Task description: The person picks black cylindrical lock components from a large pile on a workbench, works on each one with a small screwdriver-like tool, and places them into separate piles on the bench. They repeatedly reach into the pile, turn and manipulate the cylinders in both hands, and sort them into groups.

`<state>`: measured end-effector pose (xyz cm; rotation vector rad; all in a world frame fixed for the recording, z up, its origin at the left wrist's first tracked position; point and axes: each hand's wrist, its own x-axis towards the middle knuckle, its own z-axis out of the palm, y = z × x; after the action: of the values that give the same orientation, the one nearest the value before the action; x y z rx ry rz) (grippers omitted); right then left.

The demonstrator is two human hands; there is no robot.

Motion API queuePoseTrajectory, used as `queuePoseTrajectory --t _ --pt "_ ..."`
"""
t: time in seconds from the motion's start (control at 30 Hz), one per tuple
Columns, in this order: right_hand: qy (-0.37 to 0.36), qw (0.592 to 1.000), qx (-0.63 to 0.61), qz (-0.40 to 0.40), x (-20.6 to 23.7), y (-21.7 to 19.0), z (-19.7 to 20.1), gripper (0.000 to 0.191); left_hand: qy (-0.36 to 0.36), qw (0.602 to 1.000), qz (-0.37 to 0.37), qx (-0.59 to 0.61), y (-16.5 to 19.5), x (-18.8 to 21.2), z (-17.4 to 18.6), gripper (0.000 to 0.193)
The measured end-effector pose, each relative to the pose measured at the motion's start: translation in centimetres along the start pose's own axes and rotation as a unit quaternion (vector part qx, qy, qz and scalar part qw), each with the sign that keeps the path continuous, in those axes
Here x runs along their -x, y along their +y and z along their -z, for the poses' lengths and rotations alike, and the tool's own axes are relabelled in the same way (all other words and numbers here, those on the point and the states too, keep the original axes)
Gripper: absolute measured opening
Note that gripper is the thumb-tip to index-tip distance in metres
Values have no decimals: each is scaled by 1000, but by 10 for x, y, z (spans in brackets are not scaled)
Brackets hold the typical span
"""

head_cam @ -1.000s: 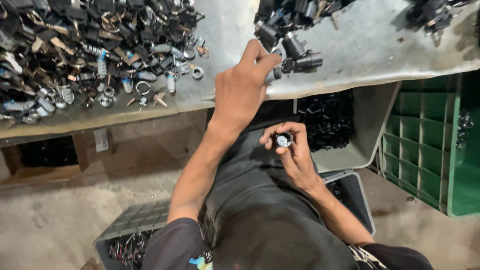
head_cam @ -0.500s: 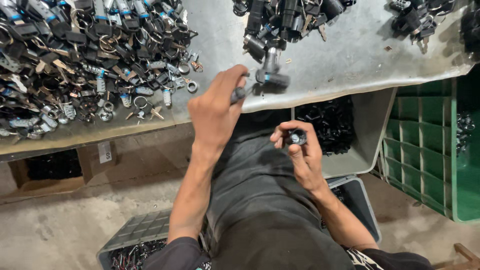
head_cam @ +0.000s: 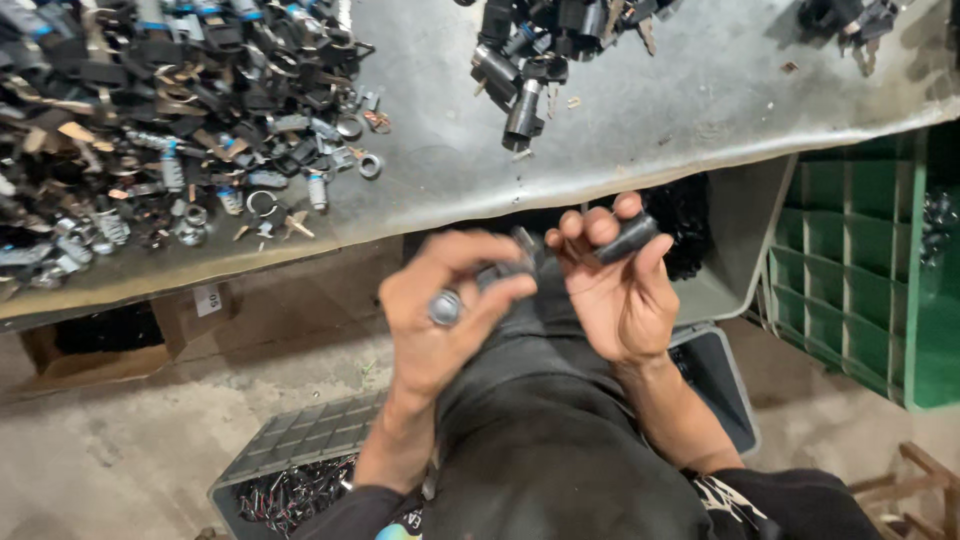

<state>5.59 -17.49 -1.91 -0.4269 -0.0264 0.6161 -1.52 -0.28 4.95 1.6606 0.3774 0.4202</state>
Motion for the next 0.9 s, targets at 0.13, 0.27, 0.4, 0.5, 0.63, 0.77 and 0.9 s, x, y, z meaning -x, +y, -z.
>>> queuePoseTrajectory --t 0.13,0.27,0.4,0.5,0.63,0.77,0.9 --pt "19 996 -81 -14 -4 1 -3 30 -66 995 -73 -31 -9 14 -14 22" --pt "4 997 -70 -37 -6 5 -6 28 -32 996 -66 -57 -17 21 -27 20" --pt "5 999 -33 -21 -3 10 -5 29 -20 993 -57 -98 -19 23 -26 18" --pt "2 999 -32 -5 -2 12 -2 29 -27 990 -58 -124 -17 23 -25 16" --pt "-4 1000 5 10 0 13 1 29 -36 985 -73 -151 -15 21 -27 17" --pt "-7 999 45 -11 3 12 2 33 -53 983 -86 -151 -17 23 -25 17" --pt "2 998 59 -24 5 15 4 40 -60 988 -69 -124 -24 28 -24 20"
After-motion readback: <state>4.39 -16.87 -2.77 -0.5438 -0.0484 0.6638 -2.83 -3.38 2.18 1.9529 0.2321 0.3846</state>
